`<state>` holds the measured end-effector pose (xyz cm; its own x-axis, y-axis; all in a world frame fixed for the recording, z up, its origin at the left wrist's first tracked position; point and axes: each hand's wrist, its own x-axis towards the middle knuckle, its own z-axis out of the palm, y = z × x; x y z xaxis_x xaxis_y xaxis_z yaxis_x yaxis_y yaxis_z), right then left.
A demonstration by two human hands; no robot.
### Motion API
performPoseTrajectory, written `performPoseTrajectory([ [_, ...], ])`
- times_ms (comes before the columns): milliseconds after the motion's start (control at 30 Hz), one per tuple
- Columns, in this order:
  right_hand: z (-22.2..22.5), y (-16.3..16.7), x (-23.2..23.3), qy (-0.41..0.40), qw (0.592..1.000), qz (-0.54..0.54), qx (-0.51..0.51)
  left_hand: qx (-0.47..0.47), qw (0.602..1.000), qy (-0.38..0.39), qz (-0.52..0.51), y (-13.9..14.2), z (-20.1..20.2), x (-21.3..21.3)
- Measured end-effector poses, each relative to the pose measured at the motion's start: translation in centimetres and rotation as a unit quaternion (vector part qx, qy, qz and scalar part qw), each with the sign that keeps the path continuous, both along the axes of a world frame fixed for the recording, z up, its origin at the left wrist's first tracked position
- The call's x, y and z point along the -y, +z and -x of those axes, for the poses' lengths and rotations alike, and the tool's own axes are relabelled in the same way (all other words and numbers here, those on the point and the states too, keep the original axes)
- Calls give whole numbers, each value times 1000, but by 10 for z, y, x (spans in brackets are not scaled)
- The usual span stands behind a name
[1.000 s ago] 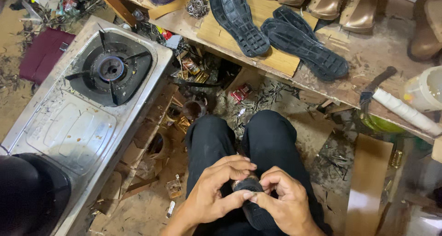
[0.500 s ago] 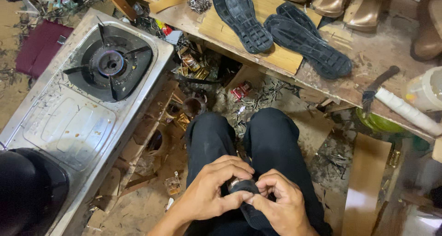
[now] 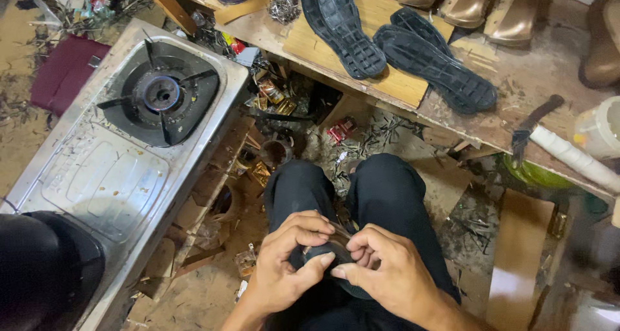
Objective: The person sits on the floor and repairs a brown shoe by applying glue to the sole, attaching a black rubber sole piece, and hammering it into place. They repeat the process on the other shoe, using a small brush to apply adhesive and a hammer to secure the sole.
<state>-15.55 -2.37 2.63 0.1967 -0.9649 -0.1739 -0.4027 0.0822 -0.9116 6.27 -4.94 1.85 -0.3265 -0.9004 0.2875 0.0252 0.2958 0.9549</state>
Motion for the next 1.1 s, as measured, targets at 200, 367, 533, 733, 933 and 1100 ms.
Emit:
performPoseTrajectory([
  [200,-13,-8,3,-3,992,-125,8,86,994,-63,-27,3,-18,3],
  [367,-9,-26,-10,64,997,-17,26,124,983,-136,-28,3,-26,5],
  [533,-16,-37,-16,46,998,19,37,81,985,-150,2,2,-24,5],
  [733,-23,-7,1,38,999,-10,25,52,996,-77,17,-4,-28,-1],
  [933,22,28,44,115,945,256,-165,27,997,76,14,-26,-27,0],
  [1100,19,14,62,145,921,277,-231,24,994,77,-69,-44,-30,13],
])
